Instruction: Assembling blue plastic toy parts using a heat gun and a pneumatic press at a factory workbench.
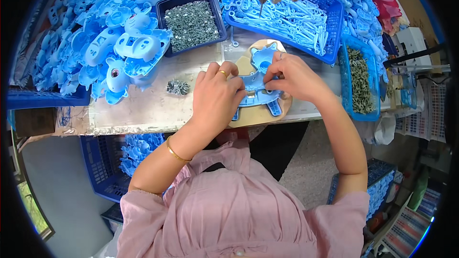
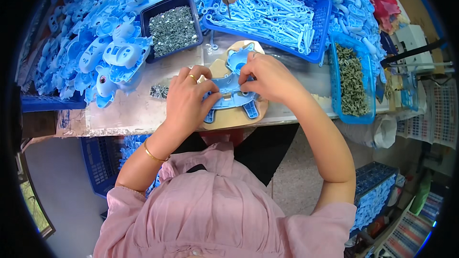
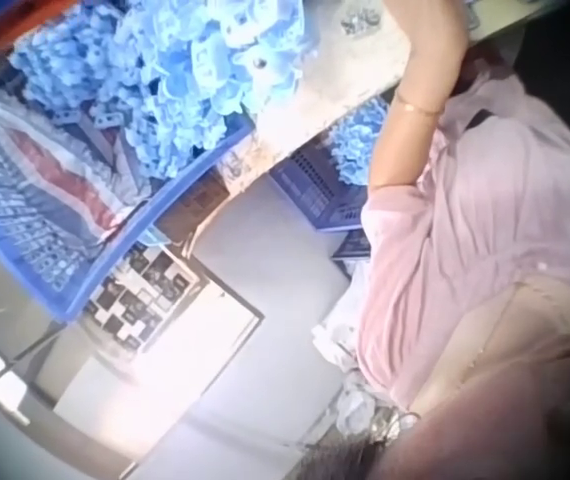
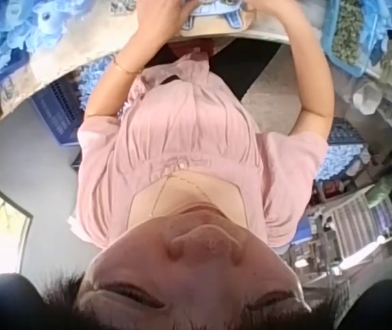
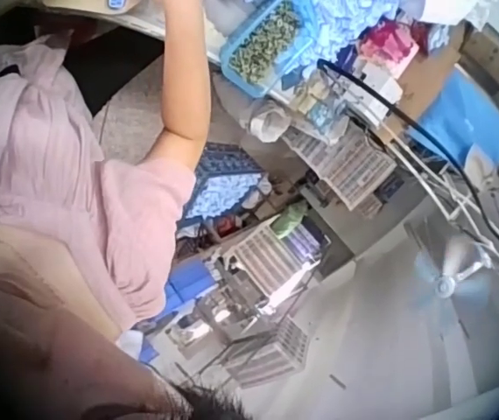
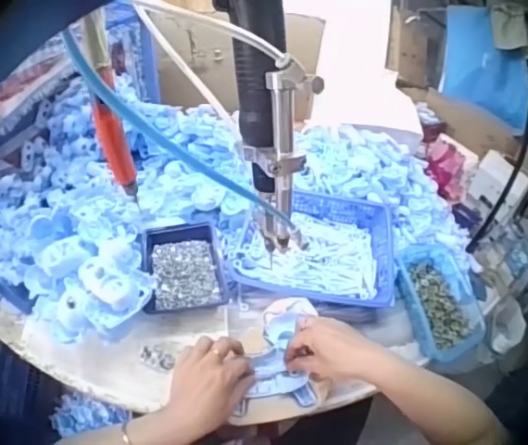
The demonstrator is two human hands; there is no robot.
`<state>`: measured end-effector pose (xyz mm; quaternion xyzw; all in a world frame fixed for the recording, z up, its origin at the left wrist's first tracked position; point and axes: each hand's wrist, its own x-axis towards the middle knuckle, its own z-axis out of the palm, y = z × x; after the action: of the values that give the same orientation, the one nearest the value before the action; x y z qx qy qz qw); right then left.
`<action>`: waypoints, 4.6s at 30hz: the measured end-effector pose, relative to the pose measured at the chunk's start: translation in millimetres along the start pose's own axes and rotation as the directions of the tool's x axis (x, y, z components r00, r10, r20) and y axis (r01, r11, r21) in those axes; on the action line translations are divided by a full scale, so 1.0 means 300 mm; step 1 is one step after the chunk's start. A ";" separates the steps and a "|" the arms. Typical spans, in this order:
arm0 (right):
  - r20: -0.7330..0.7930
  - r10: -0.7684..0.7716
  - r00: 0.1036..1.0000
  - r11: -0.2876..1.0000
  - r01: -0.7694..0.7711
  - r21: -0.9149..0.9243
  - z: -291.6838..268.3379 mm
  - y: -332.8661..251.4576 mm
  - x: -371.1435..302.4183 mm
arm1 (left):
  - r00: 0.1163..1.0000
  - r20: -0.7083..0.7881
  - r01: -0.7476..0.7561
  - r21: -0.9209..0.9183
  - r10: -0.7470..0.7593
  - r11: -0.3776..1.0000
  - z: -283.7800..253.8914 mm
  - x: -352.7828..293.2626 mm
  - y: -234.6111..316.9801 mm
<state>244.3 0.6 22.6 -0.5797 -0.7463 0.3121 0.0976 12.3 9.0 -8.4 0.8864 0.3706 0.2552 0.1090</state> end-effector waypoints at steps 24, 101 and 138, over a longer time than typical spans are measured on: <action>-0.643 -0.140 0.753 0.793 0.474 0.383 -0.197 -0.463 0.307 | 0.951 0.135 0.211 0.369 -0.277 0.905 -0.019 0.291 -0.318; -0.567 -0.263 0.781 0.615 0.588 0.525 -0.067 -0.411 0.298 | 0.990 -0.066 0.105 -0.257 -0.126 0.961 -0.036 -0.063 -0.084; -0.780 0.124 0.613 0.575 0.596 0.560 -0.235 -0.383 -0.025 | 0.959 -0.003 -0.283 -0.140 0.285 0.949 0.060 0.004 0.024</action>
<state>189.9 3.2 146.1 -0.4295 -0.4969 0.3159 0.6847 27.1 4.7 -20.3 0.9229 0.2197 0.2855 0.1358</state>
